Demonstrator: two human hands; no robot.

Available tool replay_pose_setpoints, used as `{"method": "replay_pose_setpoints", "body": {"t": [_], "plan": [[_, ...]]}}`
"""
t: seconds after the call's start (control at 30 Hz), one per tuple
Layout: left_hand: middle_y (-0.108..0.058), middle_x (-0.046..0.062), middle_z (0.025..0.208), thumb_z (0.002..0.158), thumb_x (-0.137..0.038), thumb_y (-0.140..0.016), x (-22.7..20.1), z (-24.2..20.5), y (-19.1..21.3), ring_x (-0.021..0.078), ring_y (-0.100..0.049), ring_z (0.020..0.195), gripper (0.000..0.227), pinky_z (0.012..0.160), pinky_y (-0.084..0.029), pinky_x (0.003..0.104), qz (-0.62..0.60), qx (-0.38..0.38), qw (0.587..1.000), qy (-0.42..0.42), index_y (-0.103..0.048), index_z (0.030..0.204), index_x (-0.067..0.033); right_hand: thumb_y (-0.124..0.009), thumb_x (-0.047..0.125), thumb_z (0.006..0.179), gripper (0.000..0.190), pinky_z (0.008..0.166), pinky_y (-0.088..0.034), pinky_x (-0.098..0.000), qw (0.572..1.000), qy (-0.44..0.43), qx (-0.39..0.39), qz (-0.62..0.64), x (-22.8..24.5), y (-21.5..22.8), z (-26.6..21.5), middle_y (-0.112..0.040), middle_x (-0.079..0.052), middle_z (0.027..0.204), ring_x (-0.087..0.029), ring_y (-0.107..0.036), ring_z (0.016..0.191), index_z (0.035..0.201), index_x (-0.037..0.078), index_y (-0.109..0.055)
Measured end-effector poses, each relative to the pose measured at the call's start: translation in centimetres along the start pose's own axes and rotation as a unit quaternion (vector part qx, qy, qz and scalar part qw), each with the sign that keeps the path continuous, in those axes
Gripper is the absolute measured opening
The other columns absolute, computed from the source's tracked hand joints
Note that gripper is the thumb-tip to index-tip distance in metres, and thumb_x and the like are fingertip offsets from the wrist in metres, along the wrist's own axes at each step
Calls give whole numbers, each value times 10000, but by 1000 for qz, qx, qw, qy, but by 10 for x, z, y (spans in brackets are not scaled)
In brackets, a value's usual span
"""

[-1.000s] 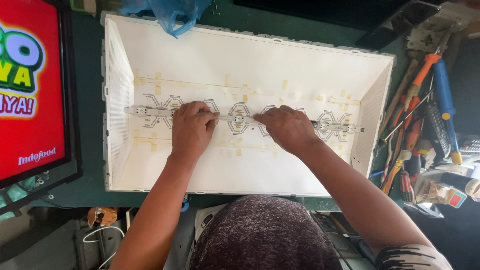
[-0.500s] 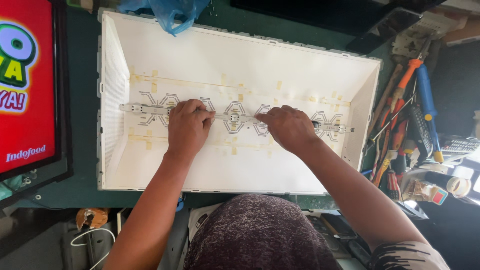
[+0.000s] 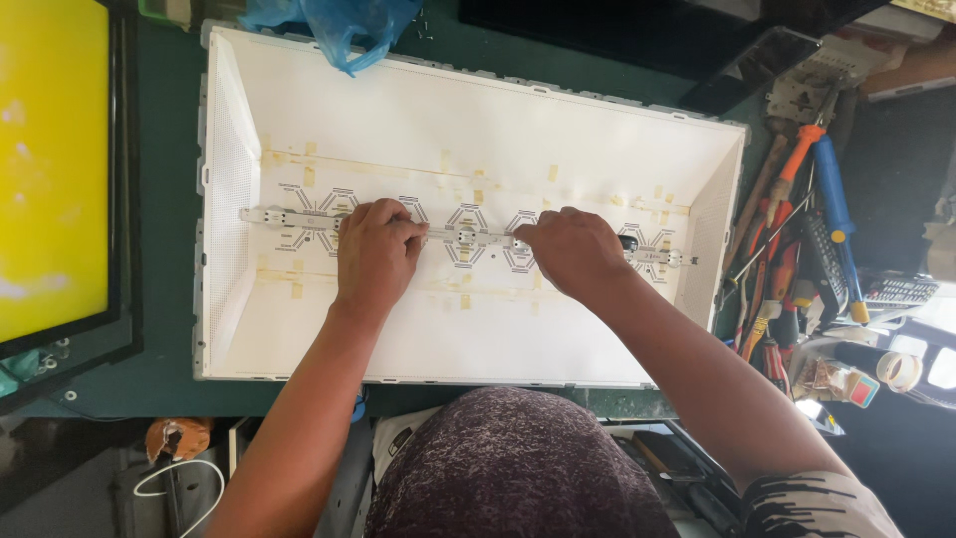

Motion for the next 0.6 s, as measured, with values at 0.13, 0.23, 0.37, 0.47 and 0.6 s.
{"method": "replay_pose_setpoints", "body": {"t": [0.13,0.23,0.37,0.47,0.6], "plan": [[-655,-74,986,870,-256,-870,0,0,-1,243,-732,1030,59,894,-595,427,-1,-7,1000,1,-863,908,-301,-644,159,1027,281,833,-613,-374,1000,-6,11,-10,1,-2,3,-765,-46,1061,-219,-750,958,1241,306,-752],[-664,-66,1001,858,-241,-875,-1,-1,-1,253,-729,1052,98,916,-595,444,-2,4,1000,8,-869,931,-305,-655,141,1024,251,847,-617,-386,1000,-6,29,-3,6,13,-1,-764,-65,1037,-229,-755,955,1215,267,-758],[-682,-55,1015,855,-223,-881,-2,1,1,262,-735,1069,140,939,-597,456,-1,23,1000,18,-877,960,-316,-684,118,1012,198,837,-622,-377,999,-3,37,-7,11,23,-1,-769,-80,981,-224,-765,918,1153,221,-778],[-677,-51,1027,867,-224,-866,0,0,-1,259,-732,1079,138,936,-597,451,-3,32,999,14,-877,974,-310,-691,106,1008,193,825,-625,-371,999,-3,41,-13,12,22,0,-770,-74,959,-212,-766,894,1145,207,-781],[-698,-33,1034,880,-212,-872,-4,1,3,258,-743,1084,159,956,-599,447,-4,44,999,22,-879,1000,-316,-699,106,1003,171,813,-627,-369,999,-2,42,-14,13,25,0,-766,-82,935,-206,-759,865,1115,196,-791]]}}
Point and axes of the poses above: each hand's wrist, its own z-axis towards the middle knuckle, its own y-axis out of the back of the hand, x = y × z, the point moved 5 cm from there along z, towards the middle knuckle
